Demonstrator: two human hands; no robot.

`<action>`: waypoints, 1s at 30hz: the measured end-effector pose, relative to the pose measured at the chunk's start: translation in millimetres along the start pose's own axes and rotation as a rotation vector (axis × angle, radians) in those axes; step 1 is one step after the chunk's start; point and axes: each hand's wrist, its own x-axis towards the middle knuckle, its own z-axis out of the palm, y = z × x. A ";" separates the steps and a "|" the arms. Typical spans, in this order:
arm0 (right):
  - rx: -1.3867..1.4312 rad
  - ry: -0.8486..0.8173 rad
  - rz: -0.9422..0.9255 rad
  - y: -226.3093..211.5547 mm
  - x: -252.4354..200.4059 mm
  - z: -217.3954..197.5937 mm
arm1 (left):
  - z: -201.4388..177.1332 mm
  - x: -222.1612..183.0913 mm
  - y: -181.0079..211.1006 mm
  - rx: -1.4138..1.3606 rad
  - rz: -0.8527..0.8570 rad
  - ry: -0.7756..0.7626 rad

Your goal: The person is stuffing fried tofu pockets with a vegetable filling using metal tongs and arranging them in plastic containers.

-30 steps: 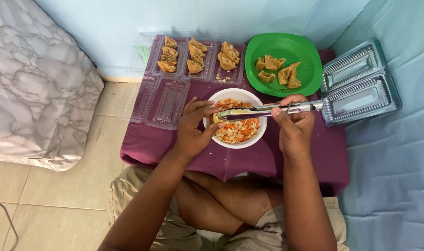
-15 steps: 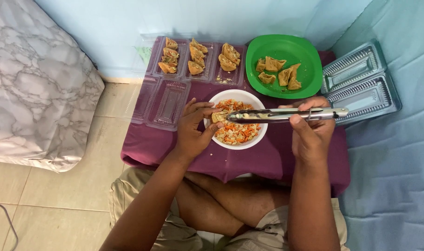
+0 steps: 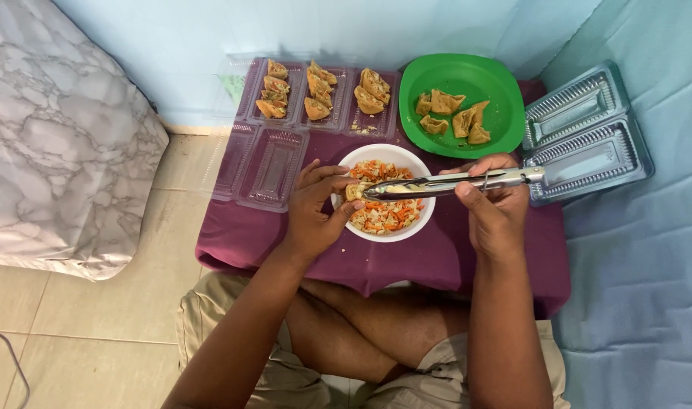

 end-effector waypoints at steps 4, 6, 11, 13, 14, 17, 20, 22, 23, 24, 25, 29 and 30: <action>-0.022 0.006 -0.009 0.3 -3.0 2.1 | 0.0 -0.7 0.2 -0.002 -0.001 -0.002; -0.040 -0.006 -0.016 -2.8 -3.4 4.1 | 0.4 -1.3 0.0 0.006 -0.006 -0.006; -0.025 0.039 -0.058 -10.5 -4.2 -4.7 | 1.2 0.1 1.8 0.005 -0.010 0.007; -0.032 0.050 -0.079 -13.1 -4.2 -4.5 | 1.4 0.2 1.3 0.006 -0.015 0.014; -0.029 0.051 -0.081 -13.9 -4.3 -2.7 | 1.6 0.2 1.1 0.014 -0.010 0.016; -0.050 0.029 -0.075 -15.3 -6.1 9.5 | 1.6 0.2 1.2 0.023 -0.004 0.017; -0.050 0.020 -0.075 -8.0 -6.2 4.4 | 1.9 0.2 1.8 0.020 -0.010 0.024; -0.028 0.030 -0.084 -10.1 -4.8 -0.8 | 1.4 0.0 2.7 0.016 -0.018 0.035; -0.041 0.062 -0.108 -15.9 -4.1 -0.9 | 0.6 0.0 3.3 0.029 -0.019 0.030; -0.055 0.092 -0.133 -22.3 -2.7 -1.1 | 0.1 0.3 4.1 0.041 -0.019 0.028; -0.055 0.090 -0.135 -25.8 -2.6 -2.1 | -0.5 0.1 3.7 0.041 -0.018 0.030; -0.156 0.061 -0.124 -32.4 -1.3 -6.9 | -1.9 -0.1 3.9 0.056 -0.039 0.044; -0.190 0.032 -0.091 -32.6 0.0 -7.7 | -2.5 0.4 4.8 0.067 -0.044 0.040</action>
